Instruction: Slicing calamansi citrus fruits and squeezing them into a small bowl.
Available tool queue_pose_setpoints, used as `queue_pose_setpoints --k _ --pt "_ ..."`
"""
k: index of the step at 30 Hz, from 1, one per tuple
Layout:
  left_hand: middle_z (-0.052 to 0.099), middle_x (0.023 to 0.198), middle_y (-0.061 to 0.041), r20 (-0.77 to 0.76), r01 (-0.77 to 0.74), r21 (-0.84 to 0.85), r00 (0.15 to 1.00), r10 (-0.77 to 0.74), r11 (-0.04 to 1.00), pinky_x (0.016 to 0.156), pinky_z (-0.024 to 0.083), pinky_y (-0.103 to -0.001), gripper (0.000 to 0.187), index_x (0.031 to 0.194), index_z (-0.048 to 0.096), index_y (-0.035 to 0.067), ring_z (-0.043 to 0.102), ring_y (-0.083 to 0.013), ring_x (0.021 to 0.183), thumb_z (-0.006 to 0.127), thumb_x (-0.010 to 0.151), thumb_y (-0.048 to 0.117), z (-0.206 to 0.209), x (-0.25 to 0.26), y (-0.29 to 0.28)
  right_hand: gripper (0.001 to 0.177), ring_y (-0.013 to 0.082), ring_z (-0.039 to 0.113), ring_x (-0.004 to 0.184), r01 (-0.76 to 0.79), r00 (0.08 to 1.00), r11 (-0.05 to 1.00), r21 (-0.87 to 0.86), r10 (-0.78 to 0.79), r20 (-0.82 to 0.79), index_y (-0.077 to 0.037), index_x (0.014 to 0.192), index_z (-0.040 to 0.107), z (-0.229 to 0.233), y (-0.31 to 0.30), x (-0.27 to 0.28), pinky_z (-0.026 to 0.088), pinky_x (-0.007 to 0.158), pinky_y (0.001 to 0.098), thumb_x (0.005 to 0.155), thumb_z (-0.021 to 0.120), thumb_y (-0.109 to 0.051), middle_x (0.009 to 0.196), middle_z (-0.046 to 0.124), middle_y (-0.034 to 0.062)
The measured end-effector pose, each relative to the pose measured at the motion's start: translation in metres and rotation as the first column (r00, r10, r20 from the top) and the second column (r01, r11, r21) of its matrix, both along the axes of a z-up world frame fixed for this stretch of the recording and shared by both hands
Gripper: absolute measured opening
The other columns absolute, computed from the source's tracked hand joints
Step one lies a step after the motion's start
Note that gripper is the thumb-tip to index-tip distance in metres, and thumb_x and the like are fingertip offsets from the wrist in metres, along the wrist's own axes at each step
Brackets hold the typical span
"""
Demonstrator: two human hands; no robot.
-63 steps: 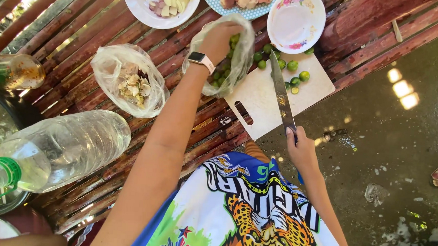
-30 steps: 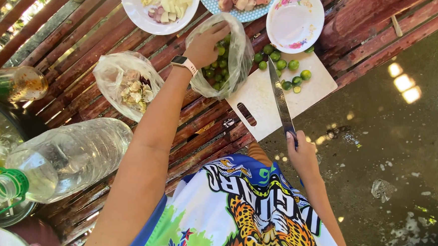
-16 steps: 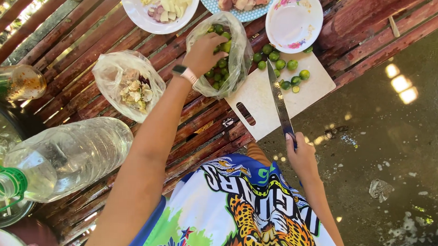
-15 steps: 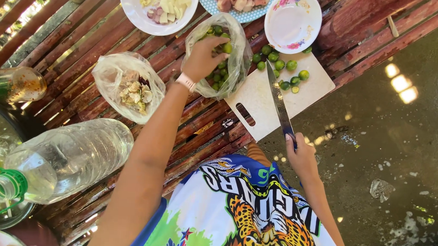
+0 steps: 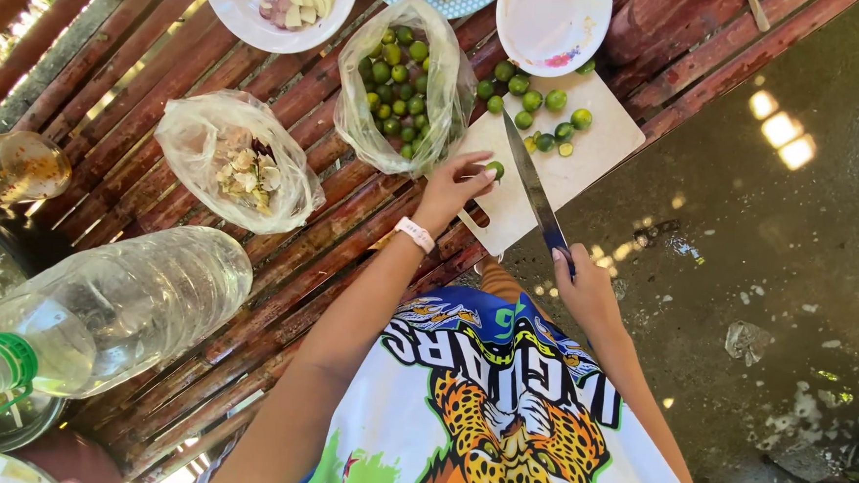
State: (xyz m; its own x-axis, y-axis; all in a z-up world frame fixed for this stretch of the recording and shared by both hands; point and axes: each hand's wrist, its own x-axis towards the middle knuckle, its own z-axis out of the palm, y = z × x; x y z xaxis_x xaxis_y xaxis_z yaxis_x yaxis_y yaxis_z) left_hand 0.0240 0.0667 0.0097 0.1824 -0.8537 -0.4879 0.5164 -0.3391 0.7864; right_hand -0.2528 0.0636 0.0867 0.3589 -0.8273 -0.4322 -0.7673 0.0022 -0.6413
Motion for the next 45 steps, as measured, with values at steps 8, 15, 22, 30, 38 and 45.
queue_pose_setpoints --k 8,15,22,30,38,45 --pt "0.077 0.094 -0.01 0.497 -0.192 0.104 0.86 0.116 0.976 0.073 0.059 -0.026 0.027 0.105 0.073 -0.002 0.072 -0.014 0.081 0.081 0.091 0.02 -0.027 -0.036 0.005 0.026 0.0323 0.062 0.048 -0.026 0.999 0.999 0.03 0.027 -0.034 -0.004 0.098 0.054 0.011 0.0 0.004 0.045 0.047 0.045 0.104 0.056 -0.03 0.06 0.062 0.019" --pt "0.075 0.089 -0.008 0.308 -0.362 0.114 0.898 0.314 0.925 0.069 0.062 -0.03 0.027 0.103 0.068 -0.002 0.073 -0.0119 0.075 0.077 0.09 0.02 -0.052 -0.052 0.004 0.027 0.0388 0.06 0.053 -0.178 0.984 0.981 -0.082 0.176 -0.03 -0.004 0.097 0.051 -0.009 0.003 0.003 0.043 0.048 0.0503 0.106 0.053 -0.029 0.062 0.061 0.0186" --pt "0.074 0.094 -0.009 0.611 -0.295 0.094 0.771 0.179 0.951 0.072 0.059 -0.03 0.034 0.114 0.074 -0.001 0.071 -0.0134 0.077 0.079 0.091 0.023 -0.032 -0.055 0.002 0.026 0.0391 0.059 0.049 -0.226 0.97 0.974 -0.028 0.222 -0.101 -0.004 0.097 0.05 -0.003 -0.005 0.009 0.043 0.047 0.0504 0.108 0.05 -0.028 0.058 0.059 0.019" --pt "0.072 0.099 -0.008 0.535 -0.367 0.064 0.798 0.279 0.928 0.071 0.06 -0.027 0.027 0.106 0.077 -0.001 0.075 -0.0123 0.078 0.079 0.09 0.02 -0.042 -0.052 0.0 0.024 0.0391 0.059 0.049 -0.22 0.972 0.974 -0.047 0.215 -0.092 -0.005 0.097 0.05 0.017 -0.012 0.013 0.043 0.047 0.0503 0.107 0.05 -0.026 0.058 0.059 0.0177" --pt "0.074 0.084 -0.006 0.505 -0.391 0.083 0.809 0.299 0.917 0.068 0.058 -0.026 0.023 0.1 0.073 -0.003 0.071 -0.0106 0.073 0.079 0.091 0.017 -0.035 -0.056 -0.002 0.025 0.0433 0.061 0.054 -0.294 0.943 0.955 -0.028 0.285 -0.17 -0.005 0.097 0.05 0.014 -0.01 0.009 0.046 0.051 0.0545 0.106 0.049 -0.029 0.058 0.059 0.021" --pt "0.07 0.087 -0.007 0.648 -0.329 -0.009 0.717 0.256 0.944 0.068 0.057 -0.027 0.02 0.099 0.074 -0.003 0.071 -0.0129 0.073 0.079 0.091 0.015 -0.033 -0.055 -0.003 0.024 0.047 0.064 0.061 -0.364 0.914 0.931 -0.029 0.352 -0.201 -0.004 0.101 0.047 -0.001 -0.015 0.008 0.049 0.058 0.0576 0.106 0.047 -0.027 0.064 0.063 0.0243"
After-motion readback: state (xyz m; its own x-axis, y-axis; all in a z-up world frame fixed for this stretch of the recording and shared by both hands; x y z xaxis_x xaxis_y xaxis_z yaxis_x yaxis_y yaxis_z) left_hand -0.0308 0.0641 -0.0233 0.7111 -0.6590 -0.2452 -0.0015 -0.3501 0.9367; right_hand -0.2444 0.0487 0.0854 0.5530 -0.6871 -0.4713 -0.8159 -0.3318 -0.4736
